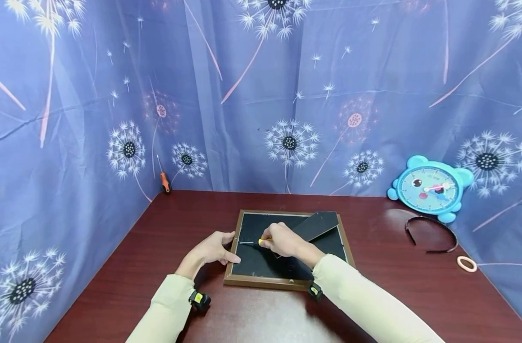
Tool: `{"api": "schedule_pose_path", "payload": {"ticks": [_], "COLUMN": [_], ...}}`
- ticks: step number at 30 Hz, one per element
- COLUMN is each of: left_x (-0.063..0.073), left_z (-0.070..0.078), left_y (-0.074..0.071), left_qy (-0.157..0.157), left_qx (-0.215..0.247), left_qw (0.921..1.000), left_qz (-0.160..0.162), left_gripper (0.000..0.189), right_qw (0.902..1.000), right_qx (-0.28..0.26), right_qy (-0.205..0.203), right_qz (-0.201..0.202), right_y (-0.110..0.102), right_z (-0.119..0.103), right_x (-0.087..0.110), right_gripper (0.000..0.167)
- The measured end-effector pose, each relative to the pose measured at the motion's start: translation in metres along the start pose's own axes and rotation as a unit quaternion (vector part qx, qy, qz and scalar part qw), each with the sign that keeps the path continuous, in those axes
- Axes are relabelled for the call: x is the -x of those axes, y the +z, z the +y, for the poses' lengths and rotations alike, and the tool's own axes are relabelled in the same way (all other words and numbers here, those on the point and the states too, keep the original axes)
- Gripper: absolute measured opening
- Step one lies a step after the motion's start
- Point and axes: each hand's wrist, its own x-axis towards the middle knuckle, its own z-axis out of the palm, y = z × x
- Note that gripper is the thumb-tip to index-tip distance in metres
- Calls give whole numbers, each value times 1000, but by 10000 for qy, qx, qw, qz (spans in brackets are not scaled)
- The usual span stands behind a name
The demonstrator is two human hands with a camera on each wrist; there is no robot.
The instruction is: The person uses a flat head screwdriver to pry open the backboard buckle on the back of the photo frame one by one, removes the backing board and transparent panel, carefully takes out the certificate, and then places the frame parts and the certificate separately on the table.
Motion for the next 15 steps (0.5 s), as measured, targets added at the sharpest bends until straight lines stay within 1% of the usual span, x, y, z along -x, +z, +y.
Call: {"api": "schedule_pose_path", "payload": {"ticks": [4,10,13,15], "left_x": [-2,-1,-1,-1], "left_z": [1,-2,-6,-10], "left_y": [-2,-3,-4,-5], "left_qy": [54,67,138,185], "left_qx": [98,53,91,250], "left_qw": [9999,10000,9998,9990], "left_qz": [14,29,-101,-308], "left_gripper": [94,93,94,98], "right_qw": [9999,9992,9986,9984], "right_qx": [30,173,312,364], "right_qy": [-96,-353,-422,-414], "right_qz": [17,-36,-74,-126], "right_y": [-5,-10,-10,-10], "right_z": [-3,-8,-10,-11], "right_x": [-4,-11,-15,-17], "right_gripper": [11,12,13,14]}}
